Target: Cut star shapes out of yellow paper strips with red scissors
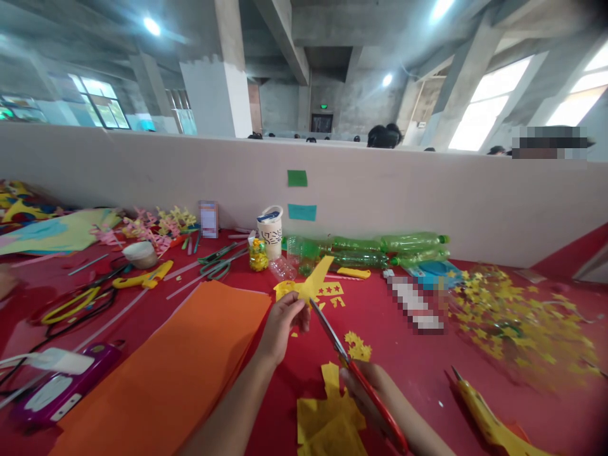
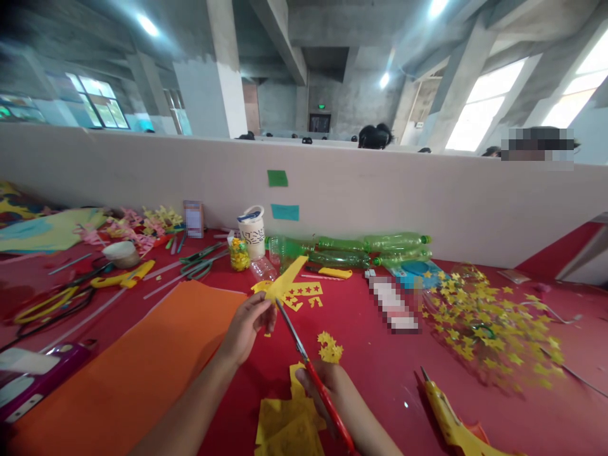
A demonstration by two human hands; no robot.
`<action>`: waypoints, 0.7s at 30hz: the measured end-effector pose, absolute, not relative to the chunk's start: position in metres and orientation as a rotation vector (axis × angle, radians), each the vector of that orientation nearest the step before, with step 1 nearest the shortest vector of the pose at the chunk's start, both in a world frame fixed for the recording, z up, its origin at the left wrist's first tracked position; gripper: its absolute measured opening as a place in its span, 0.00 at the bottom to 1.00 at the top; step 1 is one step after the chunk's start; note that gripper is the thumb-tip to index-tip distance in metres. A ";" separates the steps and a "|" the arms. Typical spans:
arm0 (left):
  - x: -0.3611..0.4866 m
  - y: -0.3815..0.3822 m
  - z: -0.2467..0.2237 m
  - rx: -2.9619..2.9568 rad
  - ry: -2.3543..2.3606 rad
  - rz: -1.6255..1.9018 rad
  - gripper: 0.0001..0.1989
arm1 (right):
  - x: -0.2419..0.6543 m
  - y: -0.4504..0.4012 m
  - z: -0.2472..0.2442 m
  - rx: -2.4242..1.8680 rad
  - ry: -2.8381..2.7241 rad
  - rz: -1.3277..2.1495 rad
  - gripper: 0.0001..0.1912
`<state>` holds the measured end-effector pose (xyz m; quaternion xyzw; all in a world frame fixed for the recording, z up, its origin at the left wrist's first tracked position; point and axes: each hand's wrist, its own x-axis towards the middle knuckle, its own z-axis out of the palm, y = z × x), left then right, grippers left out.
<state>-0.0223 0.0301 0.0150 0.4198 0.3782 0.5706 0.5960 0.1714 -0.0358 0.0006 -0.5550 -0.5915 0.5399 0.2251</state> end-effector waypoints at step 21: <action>-0.031 0.034 0.011 1.034 0.799 1.273 0.07 | 0.176 -0.041 0.010 -1.376 -1.555 1.783 0.32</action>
